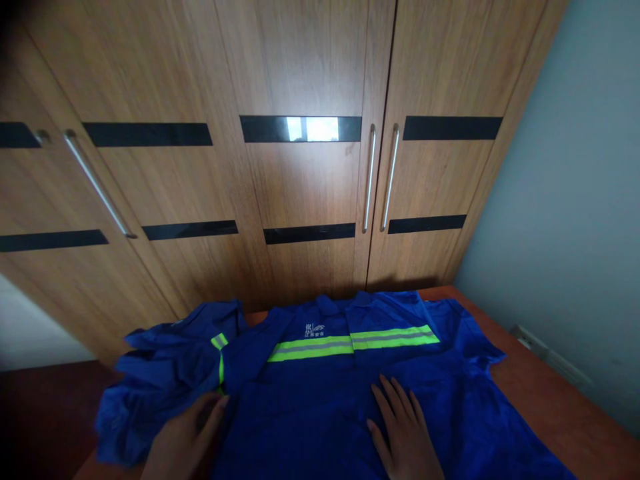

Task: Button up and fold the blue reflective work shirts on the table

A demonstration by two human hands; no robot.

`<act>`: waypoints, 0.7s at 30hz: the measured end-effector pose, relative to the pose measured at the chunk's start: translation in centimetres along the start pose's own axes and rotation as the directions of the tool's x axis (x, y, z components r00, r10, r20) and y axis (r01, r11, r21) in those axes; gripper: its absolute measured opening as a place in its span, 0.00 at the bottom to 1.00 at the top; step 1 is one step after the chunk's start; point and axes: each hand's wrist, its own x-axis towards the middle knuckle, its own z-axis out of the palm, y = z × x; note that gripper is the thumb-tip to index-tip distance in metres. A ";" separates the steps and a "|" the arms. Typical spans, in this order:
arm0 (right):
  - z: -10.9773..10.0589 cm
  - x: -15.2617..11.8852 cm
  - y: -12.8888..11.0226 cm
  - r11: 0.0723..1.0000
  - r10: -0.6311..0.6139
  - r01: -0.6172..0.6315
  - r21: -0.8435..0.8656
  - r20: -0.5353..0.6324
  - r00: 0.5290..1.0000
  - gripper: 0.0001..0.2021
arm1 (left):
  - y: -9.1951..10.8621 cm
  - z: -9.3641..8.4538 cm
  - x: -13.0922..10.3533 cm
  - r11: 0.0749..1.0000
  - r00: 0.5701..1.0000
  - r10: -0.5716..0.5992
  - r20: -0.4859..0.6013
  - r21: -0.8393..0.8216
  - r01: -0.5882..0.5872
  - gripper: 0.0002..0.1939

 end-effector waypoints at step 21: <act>0.4 -0.5 -0.6 0.999 -0.009 0.006 -0.050 -0.050 0.999 0.26 | 4.4 0.0 4.6 0.829 0.976 -0.104 -0.192 -0.559 -0.021 0.22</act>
